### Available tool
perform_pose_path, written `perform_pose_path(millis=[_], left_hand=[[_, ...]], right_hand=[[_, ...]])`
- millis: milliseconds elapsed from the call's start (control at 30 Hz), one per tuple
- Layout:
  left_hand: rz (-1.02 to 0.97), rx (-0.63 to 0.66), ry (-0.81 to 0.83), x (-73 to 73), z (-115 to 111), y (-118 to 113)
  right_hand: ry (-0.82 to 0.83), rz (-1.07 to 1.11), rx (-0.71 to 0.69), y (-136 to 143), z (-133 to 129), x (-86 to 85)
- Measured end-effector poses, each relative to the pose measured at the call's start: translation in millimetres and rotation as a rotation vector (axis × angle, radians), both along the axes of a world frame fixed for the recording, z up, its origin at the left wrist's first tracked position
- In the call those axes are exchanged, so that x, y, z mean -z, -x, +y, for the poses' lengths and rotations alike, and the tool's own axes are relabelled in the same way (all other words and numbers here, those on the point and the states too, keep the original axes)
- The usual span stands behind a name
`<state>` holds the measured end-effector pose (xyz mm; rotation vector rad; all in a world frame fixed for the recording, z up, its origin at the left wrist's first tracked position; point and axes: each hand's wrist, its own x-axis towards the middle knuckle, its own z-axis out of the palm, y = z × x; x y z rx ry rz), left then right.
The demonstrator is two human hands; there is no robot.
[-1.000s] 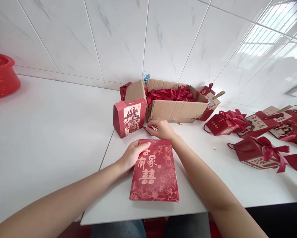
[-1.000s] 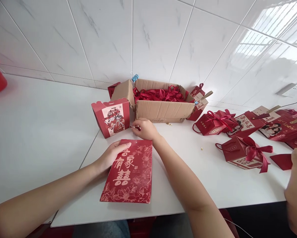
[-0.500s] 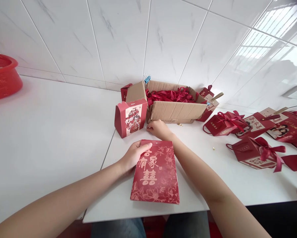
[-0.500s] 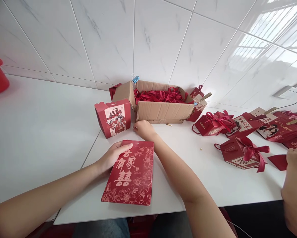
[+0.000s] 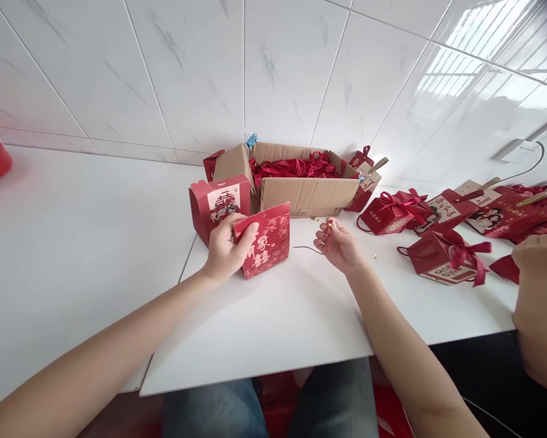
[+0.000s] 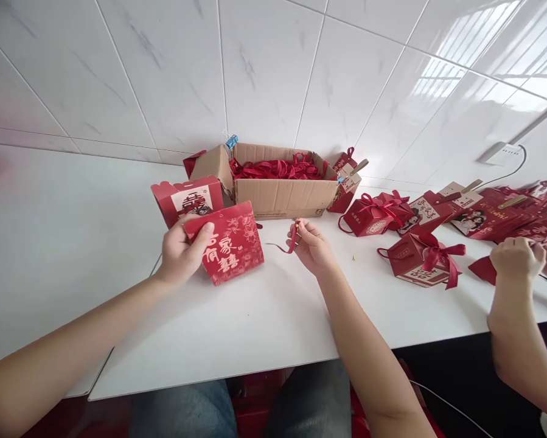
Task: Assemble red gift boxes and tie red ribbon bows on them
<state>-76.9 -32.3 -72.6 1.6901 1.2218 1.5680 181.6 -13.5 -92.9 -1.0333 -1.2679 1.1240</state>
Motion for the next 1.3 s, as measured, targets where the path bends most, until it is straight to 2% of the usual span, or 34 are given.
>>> perform_pose_path(millis=[100,133,200,300,333,367,433,533,633,733,933,1100,1167,1300], left_hand=[[0.156,0.026,-0.066,3.6,12,-16],[0.172,0.006,-0.101,4.7,16,-21],[0.189,-0.09,-0.275,4.9,17,-30],[0.3,-0.223,-0.671,-1.9,-1,-35],[0.373,-0.214,-0.76,-5.3,-11,-36],[0.468,-0.167,-0.777,-8.6,-23,-37],[0.546,0.004,-0.651,-13.2,-46,-40],[0.421,0.153,-0.434,-11.8,-66,-44],[0.313,0.217,-0.327,-4.8,-67,-43],[0.239,0.252,-0.25,-1.4,-63,-40],[0.16,0.264,-0.113,-4.8,-61,-38],[0.133,0.223,0.012,2.2,-57,-38],[0.133,0.205,0.044,5.6,-56,-37],[0.177,0.135,0.111,9.5,-54,-38]], right_hand=[[0.022,0.163,-0.155,5,-11,-4.0],[0.029,0.204,-0.211,8,-14,-5.9],[0.04,0.264,-0.3,15,-19,-9.4],[0.048,0.316,-0.383,23,-26,-12.0],[0.049,0.316,-0.405,25,-28,-12.1],[0.048,0.31,-0.43,27,-30,-11.9],[0.045,0.292,-0.492,30,-35,-11.0],[0.02,0.28,-0.59,36,-41,-10.2],[-0.017,0.277,-0.641,41,-45,-10.5],[-0.034,0.237,-0.616,45,-47,-11.1],[-0.034,0.183,-0.516,51,-48,-11.6],[-0.02,0.155,-0.398,58,-51,-11.3],[-0.108,0.078,-0.277,60,-53,-11.1],[-0.422,-0.228,-0.012,62,-56,-10.2]])
